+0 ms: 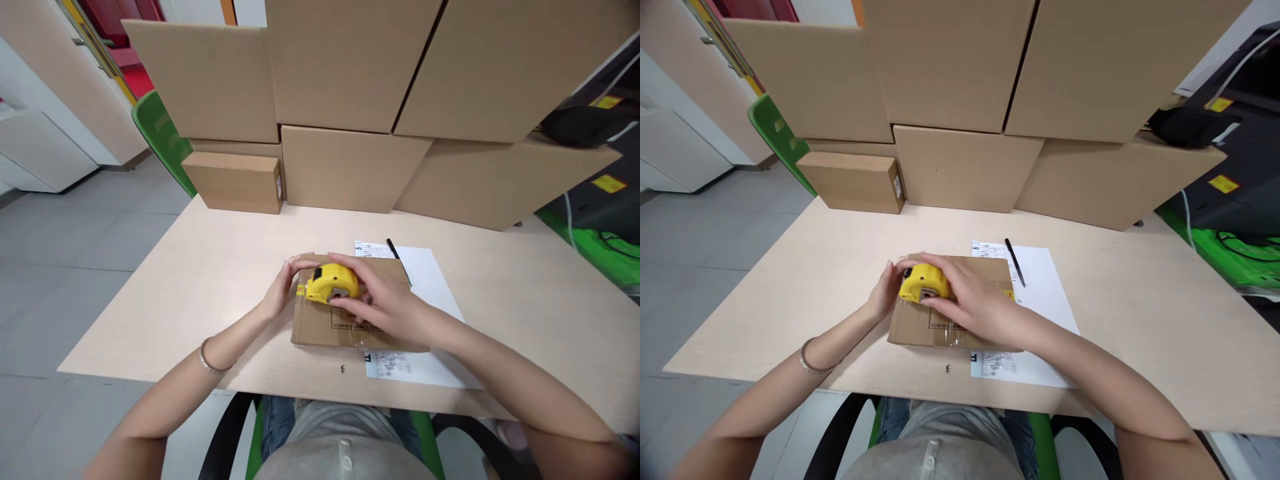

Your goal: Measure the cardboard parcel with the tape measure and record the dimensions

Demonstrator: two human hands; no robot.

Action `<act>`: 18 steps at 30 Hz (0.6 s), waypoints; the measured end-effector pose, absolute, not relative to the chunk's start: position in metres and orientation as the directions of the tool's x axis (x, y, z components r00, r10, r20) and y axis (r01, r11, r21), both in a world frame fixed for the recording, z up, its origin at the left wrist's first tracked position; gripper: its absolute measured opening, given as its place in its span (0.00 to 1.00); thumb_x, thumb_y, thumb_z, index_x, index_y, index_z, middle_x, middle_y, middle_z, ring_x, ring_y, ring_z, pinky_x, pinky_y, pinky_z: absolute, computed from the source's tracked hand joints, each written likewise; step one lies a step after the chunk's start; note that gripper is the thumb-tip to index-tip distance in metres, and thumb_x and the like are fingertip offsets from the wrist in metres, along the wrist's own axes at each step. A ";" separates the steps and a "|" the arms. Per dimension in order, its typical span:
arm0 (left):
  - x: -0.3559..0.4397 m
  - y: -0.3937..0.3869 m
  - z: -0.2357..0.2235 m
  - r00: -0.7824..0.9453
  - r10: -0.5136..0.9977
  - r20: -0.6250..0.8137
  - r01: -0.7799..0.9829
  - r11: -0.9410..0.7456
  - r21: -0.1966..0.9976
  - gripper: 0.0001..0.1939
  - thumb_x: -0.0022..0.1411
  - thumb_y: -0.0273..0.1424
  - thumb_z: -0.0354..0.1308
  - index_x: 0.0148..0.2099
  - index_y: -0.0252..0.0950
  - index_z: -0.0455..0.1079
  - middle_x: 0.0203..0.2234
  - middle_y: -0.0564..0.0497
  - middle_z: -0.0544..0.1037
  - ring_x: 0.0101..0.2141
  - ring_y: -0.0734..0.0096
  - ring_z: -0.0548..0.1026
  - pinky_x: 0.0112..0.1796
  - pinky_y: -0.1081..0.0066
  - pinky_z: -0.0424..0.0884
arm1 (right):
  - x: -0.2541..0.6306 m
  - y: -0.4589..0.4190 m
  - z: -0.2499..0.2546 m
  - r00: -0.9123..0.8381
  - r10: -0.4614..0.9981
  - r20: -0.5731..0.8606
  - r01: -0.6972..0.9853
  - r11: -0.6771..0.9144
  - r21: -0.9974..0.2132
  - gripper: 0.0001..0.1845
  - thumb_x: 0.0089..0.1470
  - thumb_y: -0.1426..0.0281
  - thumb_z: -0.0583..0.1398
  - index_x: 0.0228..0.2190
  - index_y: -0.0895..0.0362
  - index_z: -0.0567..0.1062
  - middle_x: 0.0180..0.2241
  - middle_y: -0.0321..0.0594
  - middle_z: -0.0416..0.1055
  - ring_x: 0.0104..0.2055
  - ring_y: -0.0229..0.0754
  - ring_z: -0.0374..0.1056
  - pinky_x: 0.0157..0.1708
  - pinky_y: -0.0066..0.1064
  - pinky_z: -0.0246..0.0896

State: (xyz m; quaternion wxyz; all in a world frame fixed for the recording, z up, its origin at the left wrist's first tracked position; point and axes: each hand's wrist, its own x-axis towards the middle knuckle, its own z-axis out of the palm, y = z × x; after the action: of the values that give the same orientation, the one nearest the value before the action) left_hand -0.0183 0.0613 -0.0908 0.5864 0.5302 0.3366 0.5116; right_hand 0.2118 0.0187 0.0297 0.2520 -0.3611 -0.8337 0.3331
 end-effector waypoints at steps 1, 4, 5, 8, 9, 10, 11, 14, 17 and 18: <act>-0.018 0.062 -0.092 0.246 0.959 0.139 -0.248 -0.076 0.966 0.34 0.69 0.61 0.43 0.48 0.41 0.80 0.54 0.47 0.79 0.61 0.49 0.70 0.66 0.52 0.59 | 0.205 0.025 0.035 -0.645 0.746 0.169 0.450 0.548 -0.705 0.28 0.69 0.59 0.56 0.65 0.46 0.57 0.63 0.48 0.67 0.60 0.55 0.71 0.53 0.48 0.72; -0.018 0.065 -0.094 0.235 0.964 0.122 -0.253 -0.061 0.965 0.34 0.69 0.61 0.43 0.51 0.41 0.78 0.51 0.47 0.81 0.57 0.49 0.73 0.62 0.54 0.65 | 0.186 0.039 0.044 -0.713 0.689 0.129 0.509 0.635 -0.581 0.26 0.69 0.61 0.56 0.64 0.49 0.61 0.61 0.48 0.69 0.54 0.56 0.74 0.50 0.50 0.72; -0.018 0.066 -0.094 0.237 0.964 0.122 -0.251 -0.061 0.966 0.35 0.69 0.61 0.43 0.51 0.40 0.77 0.50 0.46 0.81 0.56 0.49 0.74 0.60 0.54 0.67 | 0.182 0.042 0.045 -0.734 0.669 0.120 0.513 0.661 -0.547 0.25 0.69 0.63 0.56 0.64 0.48 0.61 0.61 0.47 0.69 0.54 0.56 0.74 0.51 0.49 0.71; -0.022 0.069 -0.092 0.265 0.953 0.145 -0.228 -0.084 0.970 0.38 0.68 0.63 0.41 0.50 0.38 0.77 0.47 0.44 0.81 0.54 0.47 0.75 0.58 0.53 0.68 | 0.177 0.046 0.045 -0.774 0.621 0.121 0.488 0.708 -0.511 0.27 0.66 0.69 0.58 0.64 0.47 0.63 0.63 0.43 0.70 0.56 0.53 0.73 0.52 0.45 0.69; -0.024 0.069 -0.091 0.281 0.946 0.161 -0.214 -0.101 0.972 0.38 0.67 0.63 0.42 0.50 0.38 0.78 0.48 0.43 0.81 0.55 0.47 0.74 0.58 0.53 0.68 | 0.179 0.046 0.046 -0.772 0.623 0.128 0.488 0.709 -0.510 0.28 0.65 0.70 0.59 0.64 0.47 0.64 0.62 0.42 0.71 0.56 0.51 0.73 0.52 0.43 0.69; -0.026 0.070 -0.090 0.300 0.937 0.178 -0.197 -0.122 0.973 0.37 0.66 0.64 0.45 0.50 0.39 0.78 0.49 0.43 0.80 0.55 0.47 0.73 0.59 0.53 0.66 | 0.182 0.046 0.046 -0.761 0.635 0.133 0.497 0.703 -0.509 0.29 0.64 0.71 0.59 0.64 0.46 0.65 0.61 0.40 0.73 0.55 0.50 0.74 0.51 0.41 0.70; -0.028 0.070 -0.088 0.320 0.927 0.196 -0.176 -0.145 0.974 0.34 0.64 0.63 0.50 0.50 0.40 0.79 0.50 0.44 0.79 0.56 0.47 0.72 0.60 0.53 0.65 | 0.187 0.045 0.046 -0.746 0.652 0.137 0.512 0.693 -0.507 0.29 0.63 0.70 0.60 0.64 0.44 0.65 0.59 0.38 0.74 0.53 0.49 0.75 0.49 0.40 0.70; -0.035 0.069 -0.080 0.387 0.894 0.226 -0.104 -0.202 0.974 0.26 0.60 0.55 0.64 0.51 0.43 0.80 0.50 0.45 0.77 0.55 0.48 0.70 0.60 0.54 0.62 | 0.210 0.041 0.044 -0.674 0.723 0.150 0.568 0.638 -0.520 0.29 0.61 0.62 0.65 0.62 0.41 0.68 0.54 0.34 0.78 0.49 0.48 0.77 0.47 0.39 0.70; -0.039 0.068 -0.074 0.425 0.876 0.226 -0.048 -0.227 0.973 0.22 0.62 0.50 0.64 0.53 0.45 0.79 0.47 0.45 0.75 0.53 0.49 0.69 0.57 0.54 0.61 | 0.250 0.036 0.039 -0.560 0.820 0.123 0.633 0.518 -0.575 0.25 0.59 0.59 0.66 0.57 0.41 0.74 0.51 0.34 0.80 0.47 0.48 0.77 0.46 0.39 0.71; -0.039 0.068 -0.073 0.430 0.874 0.227 -0.038 -0.233 0.972 0.22 0.63 0.50 0.63 0.54 0.46 0.79 0.46 0.45 0.74 0.52 0.49 0.68 0.57 0.54 0.61 | 0.266 0.035 0.038 -0.518 0.848 0.116 0.648 0.477 -0.594 0.23 0.59 0.59 0.66 0.56 0.42 0.75 0.51 0.35 0.80 0.46 0.48 0.77 0.44 0.38 0.72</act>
State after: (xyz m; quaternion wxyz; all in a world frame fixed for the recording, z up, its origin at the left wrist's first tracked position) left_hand -0.0392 0.0680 -0.0732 0.5314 0.6577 0.3178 0.4290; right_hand 0.2659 0.0348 0.0382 0.2019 -0.4477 -0.8352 0.2474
